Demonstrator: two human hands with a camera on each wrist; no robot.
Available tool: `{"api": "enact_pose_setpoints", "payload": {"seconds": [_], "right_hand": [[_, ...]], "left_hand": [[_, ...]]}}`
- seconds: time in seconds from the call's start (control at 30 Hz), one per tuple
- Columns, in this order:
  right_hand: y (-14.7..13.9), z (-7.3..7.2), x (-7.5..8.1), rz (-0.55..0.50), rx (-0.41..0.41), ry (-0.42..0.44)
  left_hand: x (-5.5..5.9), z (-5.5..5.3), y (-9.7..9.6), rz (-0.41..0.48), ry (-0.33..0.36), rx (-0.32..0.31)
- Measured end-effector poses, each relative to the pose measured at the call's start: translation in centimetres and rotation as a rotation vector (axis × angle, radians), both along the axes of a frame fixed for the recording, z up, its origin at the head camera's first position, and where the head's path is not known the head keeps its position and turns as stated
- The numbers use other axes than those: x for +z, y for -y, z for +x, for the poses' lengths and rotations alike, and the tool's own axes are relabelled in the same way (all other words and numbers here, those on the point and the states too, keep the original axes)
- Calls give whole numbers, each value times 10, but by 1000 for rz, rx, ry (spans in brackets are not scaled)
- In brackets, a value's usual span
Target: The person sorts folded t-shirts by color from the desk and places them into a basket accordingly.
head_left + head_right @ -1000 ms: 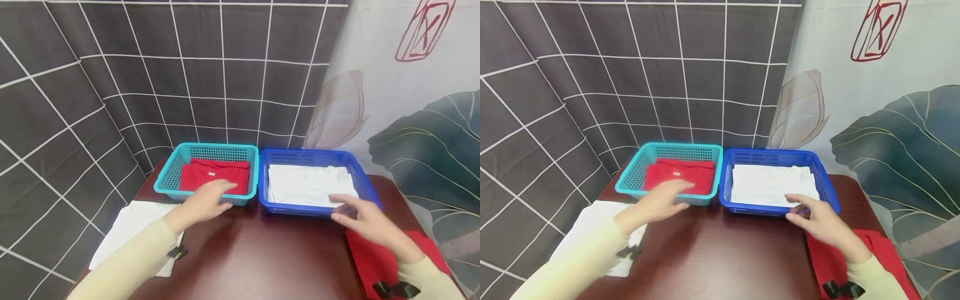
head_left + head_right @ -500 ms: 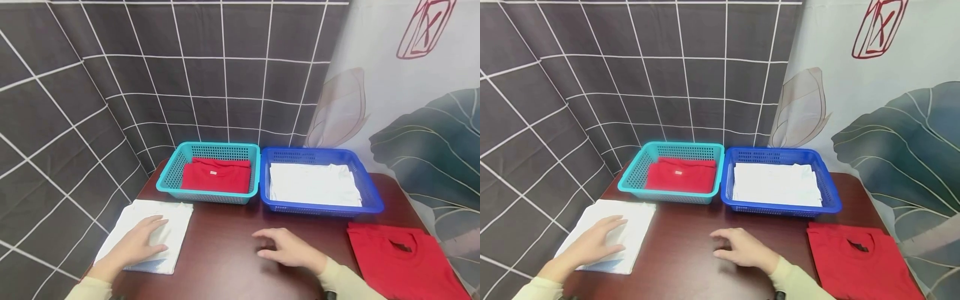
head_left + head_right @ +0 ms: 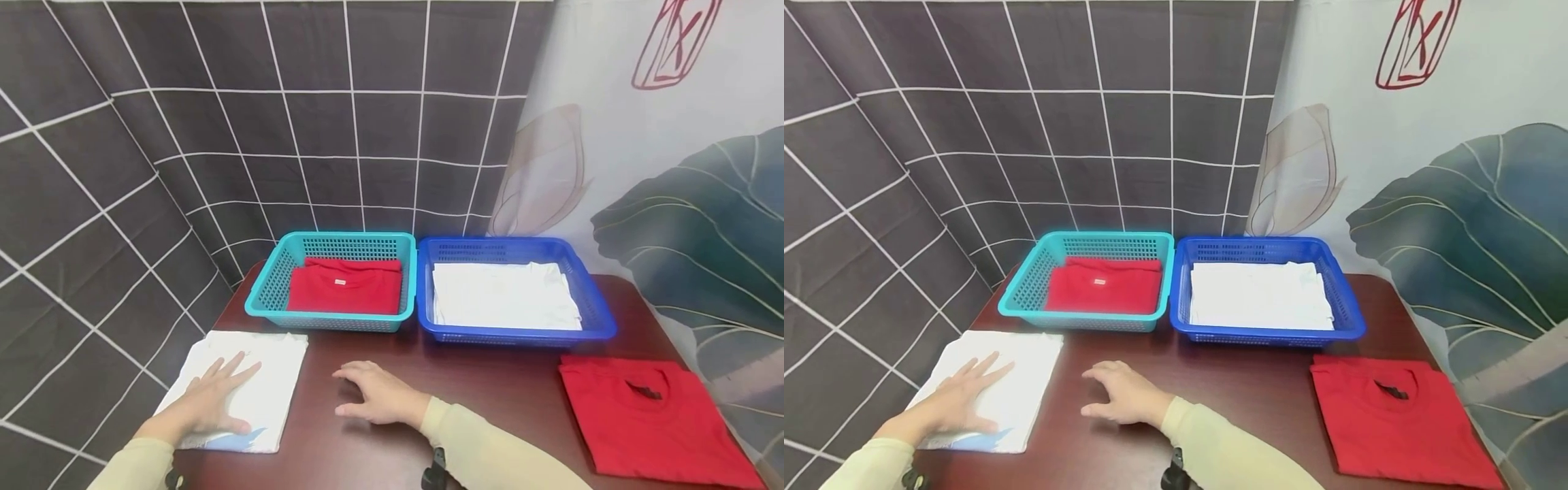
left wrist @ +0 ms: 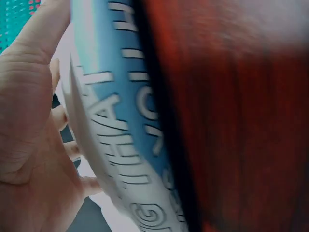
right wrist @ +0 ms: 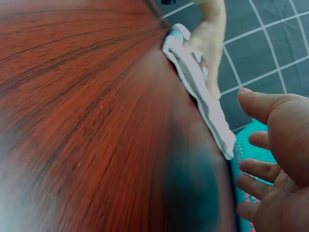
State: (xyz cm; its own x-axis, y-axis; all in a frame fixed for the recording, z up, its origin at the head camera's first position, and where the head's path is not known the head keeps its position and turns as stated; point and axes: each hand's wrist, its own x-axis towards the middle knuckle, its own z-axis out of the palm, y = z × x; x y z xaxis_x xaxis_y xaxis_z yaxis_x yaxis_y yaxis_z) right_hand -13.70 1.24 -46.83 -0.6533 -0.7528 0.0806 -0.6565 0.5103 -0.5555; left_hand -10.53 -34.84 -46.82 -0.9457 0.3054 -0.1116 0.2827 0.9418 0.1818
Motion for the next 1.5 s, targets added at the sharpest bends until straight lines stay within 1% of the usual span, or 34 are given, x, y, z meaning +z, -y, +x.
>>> {"api": "enact_pose_setpoints", "payload": {"seconds": [0.13, 0.33, 0.43, 0.53, 0.67, 0.8, 0.97, 1.17, 1.27, 1.4, 1.5], "right_hand": [[18, -1, -2, 29, -28, 12], [44, -1, -6, 82, -59, -1], [54, 0, -9, 104, -71, 8], [63, 0, -12, 130, -77, -3], [72, 4, -13, 164, -74, -34], [78, 8, -12, 202, -67, -32], [82, 14, -13, 248, -74, -24], [79, 17, -14, 254, -96, 13], [75, 18, -14, 264, -114, -4], [69, 19, -15, 283, -128, -37], [62, 21, -16, 293, -121, -47]], "left_hand": [[-2, 2, 1, 0, -21, -7], [-1, 3, -2, -12, 4, 1], [0, 4, -6, -6, 18, 4], [0, 5, -12, 6, 28, 5], [0, 8, -20, 17, 45, 17], [-2, 12, -27, 11, 52, 27], [-4, 15, -38, 7, 26, 9], [-4, 19, -51, 23, -13, -29], [-4, 19, -56, 38, -43, -52], [-5, 20, -64, 37, -55, -65], [-7, 21, -71, 32, -57, -60]]}}
